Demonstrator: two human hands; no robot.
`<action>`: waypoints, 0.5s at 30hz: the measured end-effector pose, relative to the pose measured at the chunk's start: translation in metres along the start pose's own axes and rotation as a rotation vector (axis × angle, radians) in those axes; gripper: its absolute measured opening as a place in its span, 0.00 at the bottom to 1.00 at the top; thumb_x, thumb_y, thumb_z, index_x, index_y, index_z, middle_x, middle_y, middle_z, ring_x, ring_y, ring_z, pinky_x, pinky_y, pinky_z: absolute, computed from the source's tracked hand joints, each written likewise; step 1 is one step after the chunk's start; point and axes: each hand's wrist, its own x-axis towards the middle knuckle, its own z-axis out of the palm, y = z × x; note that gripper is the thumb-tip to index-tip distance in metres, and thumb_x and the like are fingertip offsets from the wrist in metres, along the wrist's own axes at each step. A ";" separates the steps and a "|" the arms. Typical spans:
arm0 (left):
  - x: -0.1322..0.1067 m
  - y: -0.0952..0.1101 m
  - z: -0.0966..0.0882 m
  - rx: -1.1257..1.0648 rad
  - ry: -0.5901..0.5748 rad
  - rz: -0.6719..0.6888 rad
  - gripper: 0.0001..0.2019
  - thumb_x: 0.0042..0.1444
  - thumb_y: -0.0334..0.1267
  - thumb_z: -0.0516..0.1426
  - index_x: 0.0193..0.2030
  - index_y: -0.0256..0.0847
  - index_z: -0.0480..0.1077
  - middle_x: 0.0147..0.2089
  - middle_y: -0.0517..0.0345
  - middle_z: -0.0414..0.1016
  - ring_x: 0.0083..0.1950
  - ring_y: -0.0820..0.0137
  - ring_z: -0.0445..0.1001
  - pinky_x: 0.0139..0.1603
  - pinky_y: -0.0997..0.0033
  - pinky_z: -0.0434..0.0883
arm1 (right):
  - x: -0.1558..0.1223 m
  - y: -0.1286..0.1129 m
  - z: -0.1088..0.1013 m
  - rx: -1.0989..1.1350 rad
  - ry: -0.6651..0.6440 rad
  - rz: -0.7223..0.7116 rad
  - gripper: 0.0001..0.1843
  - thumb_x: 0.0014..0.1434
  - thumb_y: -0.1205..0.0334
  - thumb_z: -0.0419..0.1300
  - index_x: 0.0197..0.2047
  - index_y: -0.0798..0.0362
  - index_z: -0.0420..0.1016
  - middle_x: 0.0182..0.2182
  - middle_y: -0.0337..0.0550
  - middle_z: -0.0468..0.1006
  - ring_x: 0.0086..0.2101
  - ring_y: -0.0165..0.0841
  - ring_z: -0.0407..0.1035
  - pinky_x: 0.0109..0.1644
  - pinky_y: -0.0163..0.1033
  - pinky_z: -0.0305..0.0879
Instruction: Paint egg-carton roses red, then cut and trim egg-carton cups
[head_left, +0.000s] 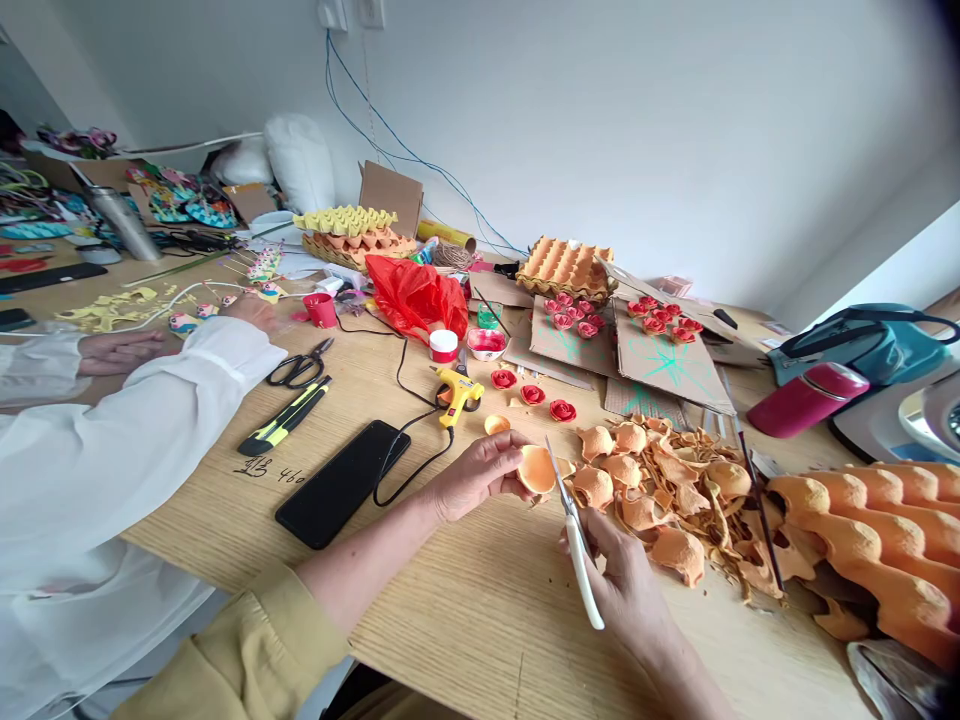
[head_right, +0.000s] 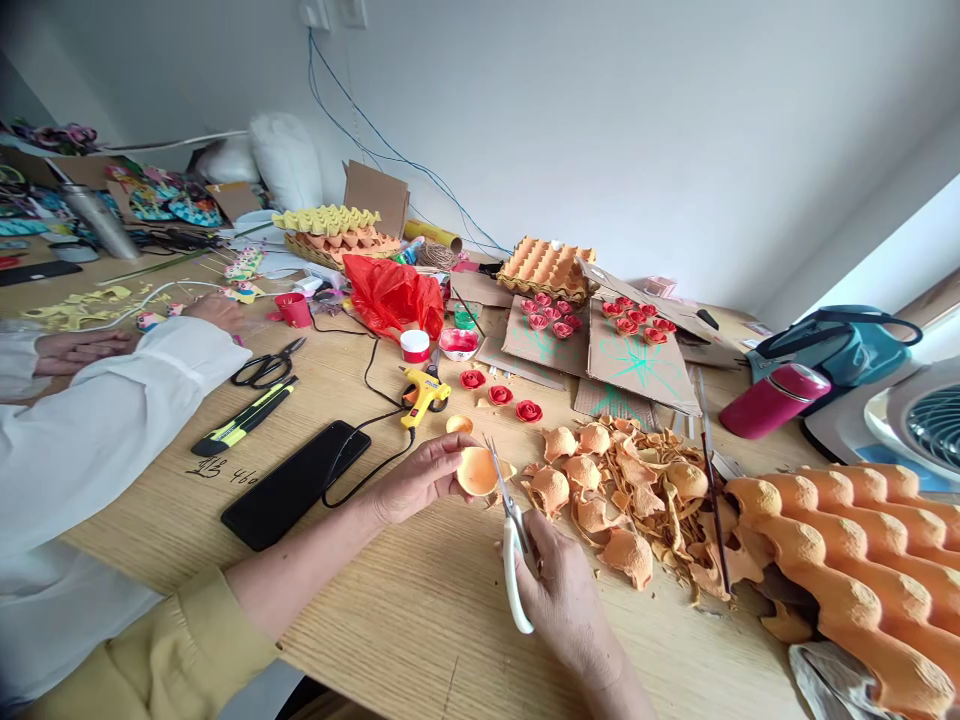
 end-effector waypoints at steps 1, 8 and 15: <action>0.000 0.000 0.001 0.015 -0.008 -0.003 0.22 0.55 0.51 0.69 0.45 0.36 0.73 0.38 0.54 0.78 0.35 0.70 0.79 0.35 0.73 0.76 | 0.000 -0.001 0.000 0.000 0.002 0.001 0.19 0.68 0.46 0.53 0.30 0.49 0.64 0.24 0.37 0.69 0.27 0.30 0.61 0.30 0.34 0.59; -0.005 0.003 0.005 0.120 -0.075 -0.047 0.21 0.55 0.51 0.69 0.46 0.36 0.74 0.40 0.54 0.77 0.39 0.69 0.78 0.38 0.70 0.75 | 0.003 -0.001 -0.001 -0.015 0.017 -0.050 0.14 0.66 0.50 0.54 0.31 0.48 0.60 0.26 0.35 0.69 0.28 0.31 0.63 0.33 0.35 0.62; -0.004 -0.002 0.001 0.069 -0.030 -0.071 0.22 0.54 0.52 0.69 0.45 0.36 0.73 0.35 0.57 0.75 0.34 0.71 0.77 0.38 0.70 0.76 | 0.001 0.000 0.000 0.031 -0.008 -0.013 0.18 0.67 0.48 0.53 0.30 0.48 0.60 0.25 0.35 0.66 0.27 0.30 0.60 0.31 0.35 0.59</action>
